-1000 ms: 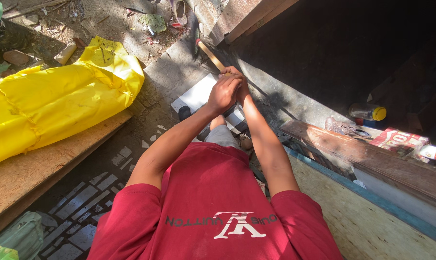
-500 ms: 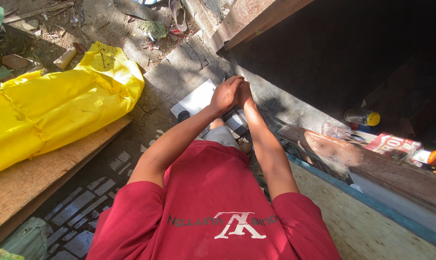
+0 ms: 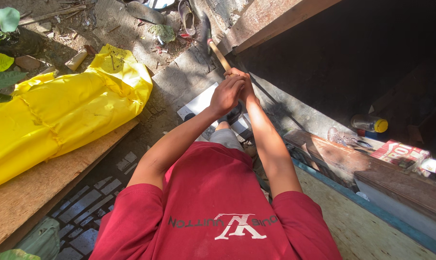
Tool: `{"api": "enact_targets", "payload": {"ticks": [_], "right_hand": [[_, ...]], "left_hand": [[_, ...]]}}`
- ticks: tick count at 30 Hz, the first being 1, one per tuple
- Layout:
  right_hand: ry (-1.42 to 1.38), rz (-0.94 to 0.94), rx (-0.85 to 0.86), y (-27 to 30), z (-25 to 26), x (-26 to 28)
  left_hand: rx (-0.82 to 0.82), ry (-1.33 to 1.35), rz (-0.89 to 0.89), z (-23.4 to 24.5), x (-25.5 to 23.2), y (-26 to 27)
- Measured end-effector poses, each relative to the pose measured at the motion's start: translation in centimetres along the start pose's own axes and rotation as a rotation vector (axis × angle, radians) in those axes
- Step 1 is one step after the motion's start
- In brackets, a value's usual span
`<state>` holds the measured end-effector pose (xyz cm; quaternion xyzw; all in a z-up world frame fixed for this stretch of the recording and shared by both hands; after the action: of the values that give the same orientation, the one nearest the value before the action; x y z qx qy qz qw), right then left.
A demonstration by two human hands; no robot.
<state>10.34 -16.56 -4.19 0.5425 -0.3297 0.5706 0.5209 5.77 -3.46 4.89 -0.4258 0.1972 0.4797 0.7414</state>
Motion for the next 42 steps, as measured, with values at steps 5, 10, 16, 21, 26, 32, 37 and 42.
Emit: {"api": "enact_targets", "payload": {"ticks": [5,10,16,21,26,32,37,42], "right_hand": [[0.147,0.126,0.088,-0.9,-0.9,1.7],[0.077,0.015,-0.049,-1.0,-1.8,-3.1],[-0.094,0.043,-0.135,-1.2,-3.2,-4.1],[-0.454,0.027,-0.121,-1.6,-2.7,-5.8],[-0.87,0.027,-0.004,-2.4,-1.9,-6.6],[-0.623,-0.113,-0.255,-0.5,-0.6,-6.3],[0.594,-0.016,-0.122,1.7,-0.7,-0.7],[0.571,-0.202,-0.108,3.2,-0.7,2.0]], "left_hand": [[-0.062,0.017,0.026,1.5,1.4,-0.5],[0.013,0.014,0.103,0.0,2.9,0.5],[-0.007,-0.02,-0.016,-0.2,1.8,-0.1],[-0.056,0.018,-0.046,1.8,0.6,-1.3],[-0.071,-0.019,-0.053,2.6,0.1,-2.0],[-0.044,-0.01,-0.038,2.5,0.1,-1.2],[-0.06,-0.079,-0.066,3.1,-0.9,-0.3],[-0.046,-0.081,-0.087,3.3,-1.8,0.3]]}}
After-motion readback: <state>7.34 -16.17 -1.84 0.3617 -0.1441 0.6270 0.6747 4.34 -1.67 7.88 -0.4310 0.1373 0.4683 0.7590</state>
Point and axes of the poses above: each hand's wrist, its own y-axis away from the middle knuckle, its own z-axis out of the back of the hand, x = y × z, the point moved 5 cm from there along -y, towards the middle knuckle, and after that the axes turned 13 degrees about -y, right-handed, at the moved point
